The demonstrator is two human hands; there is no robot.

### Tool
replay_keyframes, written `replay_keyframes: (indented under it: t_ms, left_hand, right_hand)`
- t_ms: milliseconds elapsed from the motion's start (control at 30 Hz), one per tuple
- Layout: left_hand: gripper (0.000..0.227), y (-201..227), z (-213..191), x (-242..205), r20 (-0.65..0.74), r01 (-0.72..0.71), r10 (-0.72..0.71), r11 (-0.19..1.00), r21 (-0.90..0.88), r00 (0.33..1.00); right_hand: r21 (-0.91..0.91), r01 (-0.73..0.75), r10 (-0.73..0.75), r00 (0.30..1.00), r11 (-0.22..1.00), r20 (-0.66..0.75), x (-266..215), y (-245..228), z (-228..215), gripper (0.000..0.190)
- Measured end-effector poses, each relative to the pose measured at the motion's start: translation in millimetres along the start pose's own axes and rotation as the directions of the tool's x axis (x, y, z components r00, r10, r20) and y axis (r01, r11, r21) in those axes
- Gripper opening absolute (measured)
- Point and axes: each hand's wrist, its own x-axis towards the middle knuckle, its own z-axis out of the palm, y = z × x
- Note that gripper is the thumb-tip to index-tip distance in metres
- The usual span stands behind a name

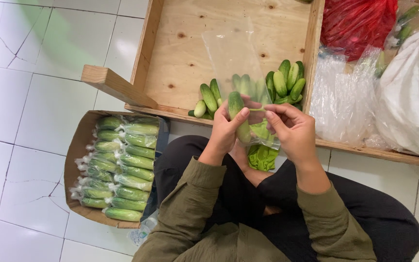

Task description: Wiping cucumbers with a cloth and packing them into individual plastic bags before placing them in a box

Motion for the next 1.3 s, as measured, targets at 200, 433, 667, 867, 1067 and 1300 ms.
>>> replay_keyframes:
  t_ms: [200,433,667,867,1067,1300]
  left_hand:
    - [0.043,4.9,4.0,0.2,0.037,0.004,-0.003,0.999,-0.034,0.999]
    - [0.040,-5.3,-6.3,4.0,0.014,0.007,-0.006,0.998,-0.057,1.000]
    - [0.039,-2.9,-7.9,1.0,0.033,0.049,-0.049,0.999,0.005,0.998]
    - [0.037,6.2,4.7,-7.8,0.166,0.121,-0.139,0.986,0.116,0.976]
    - [0.039,11.1,14.4,-16.0,0.220,0.134,-0.209,0.940,0.312,0.953]
    - [0.039,-3.0,3.9,-11.8,0.287,0.151,-0.288,0.896,0.418,0.914]
  right_hand:
    - [-0.001,-0.014,0.014,1.000,1.000,0.005,-0.4,-10.3,0.2,0.011]
    - [-0.014,0.021,-0.021,1.000,1.000,0.001,-1.4,-17.1,6.1,0.012]
    - [-0.010,0.029,-0.029,0.999,1.000,-0.018,1.3,-4.9,3.1,0.018]
    - [0.103,-0.089,0.096,0.993,0.991,-0.066,0.1,-10.9,5.4,0.022]
    - [0.203,-0.110,0.146,0.975,0.973,-0.170,9.2,15.2,-18.3,0.016]
    - [0.375,-0.069,0.181,0.945,0.925,-0.273,22.2,19.1,-50.5,0.005]
